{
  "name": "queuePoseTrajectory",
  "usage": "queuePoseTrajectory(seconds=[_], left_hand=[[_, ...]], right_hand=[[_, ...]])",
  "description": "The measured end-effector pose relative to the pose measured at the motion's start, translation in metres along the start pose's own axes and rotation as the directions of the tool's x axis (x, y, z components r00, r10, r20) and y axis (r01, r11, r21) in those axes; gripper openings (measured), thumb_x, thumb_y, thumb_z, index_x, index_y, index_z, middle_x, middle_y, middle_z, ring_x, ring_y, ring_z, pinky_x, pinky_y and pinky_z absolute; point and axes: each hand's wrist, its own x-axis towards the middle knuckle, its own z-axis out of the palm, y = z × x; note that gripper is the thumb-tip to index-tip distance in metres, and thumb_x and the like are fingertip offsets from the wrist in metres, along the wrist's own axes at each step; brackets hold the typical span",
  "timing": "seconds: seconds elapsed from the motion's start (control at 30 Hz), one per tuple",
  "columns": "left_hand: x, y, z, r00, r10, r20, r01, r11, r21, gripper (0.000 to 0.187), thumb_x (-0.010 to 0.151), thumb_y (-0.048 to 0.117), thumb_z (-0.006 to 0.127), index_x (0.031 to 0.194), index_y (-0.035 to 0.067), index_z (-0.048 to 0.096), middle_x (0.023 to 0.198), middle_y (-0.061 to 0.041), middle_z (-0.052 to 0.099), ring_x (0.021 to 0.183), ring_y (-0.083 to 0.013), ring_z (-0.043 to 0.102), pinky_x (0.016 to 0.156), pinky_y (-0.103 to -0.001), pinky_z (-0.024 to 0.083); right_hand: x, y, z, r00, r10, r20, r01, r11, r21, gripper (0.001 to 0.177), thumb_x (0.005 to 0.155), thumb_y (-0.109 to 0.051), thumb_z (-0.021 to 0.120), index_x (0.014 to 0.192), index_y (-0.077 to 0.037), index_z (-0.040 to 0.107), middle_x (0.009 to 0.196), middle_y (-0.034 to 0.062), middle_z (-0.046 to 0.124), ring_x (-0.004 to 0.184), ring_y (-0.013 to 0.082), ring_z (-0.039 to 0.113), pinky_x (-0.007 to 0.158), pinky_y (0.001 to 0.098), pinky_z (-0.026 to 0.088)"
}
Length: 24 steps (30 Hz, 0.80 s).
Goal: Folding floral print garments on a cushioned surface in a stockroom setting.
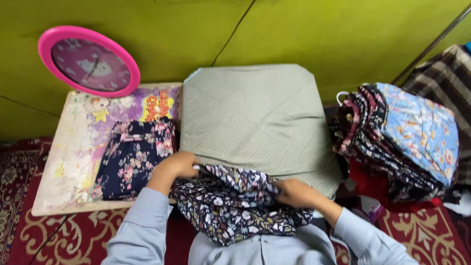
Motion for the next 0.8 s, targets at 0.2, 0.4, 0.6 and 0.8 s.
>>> queuePoseTrajectory(seconds=[0.2,0.4,0.6,0.8], left_hand=[[-0.08,0.026,-0.149,0.625,0.06,-0.778,-0.186,0.98,-0.074,0.034,0.078,0.004,0.065,0.111,0.009,0.074,0.102,-0.021,0.071,0.107,-0.0439,0.066,0.095,-0.054,0.05],[-0.099,0.06,-0.166,0.027,0.153,-0.988,-0.228,0.963,0.143,0.033,0.082,-0.01,0.071,0.106,0.012,0.07,0.09,-0.007,0.061,0.087,-0.0286,0.062,0.087,-0.041,0.051],[0.027,0.013,0.007,0.379,0.244,-0.893,-0.176,0.966,0.189,0.044,0.064,-0.002,0.077,0.101,0.02,0.067,0.089,-0.003,0.066,0.089,-0.0258,0.064,0.084,-0.04,0.053],[0.016,0.024,0.109,0.71,0.265,-0.652,-0.221,0.964,0.15,0.033,0.076,0.011,0.068,0.107,0.021,0.063,0.1,0.001,0.065,0.106,-0.0235,0.061,0.093,-0.041,0.047]], right_hand=[[0.013,0.016,-0.173,0.75,0.032,-0.661,-0.321,0.891,-0.321,0.038,0.083,-0.04,0.069,0.117,-0.023,0.065,0.093,0.0084,0.075,0.084,0.037,0.077,0.075,0.053,0.058],[-0.034,0.01,-0.236,0.174,-0.361,-0.916,-0.304,0.865,-0.398,0.055,0.066,-0.03,0.093,0.111,-0.023,0.062,0.097,-0.0004,0.058,0.092,0.0252,0.058,0.086,0.0391,0.041],[-0.017,0.074,-0.107,0.643,-0.241,-0.727,-0.449,0.65,-0.613,0.042,0.069,-0.034,0.08,0.108,-0.03,0.063,0.095,-0.0045,0.065,0.092,0.02,0.062,0.084,0.0438,0.047],[-0.019,0.11,0.008,0.841,0.011,-0.542,-0.341,0.787,-0.513,0.034,0.075,-0.03,0.077,0.108,-0.034,0.068,0.098,-0.0075,0.069,0.101,0.0181,0.065,0.084,0.0405,0.05]])
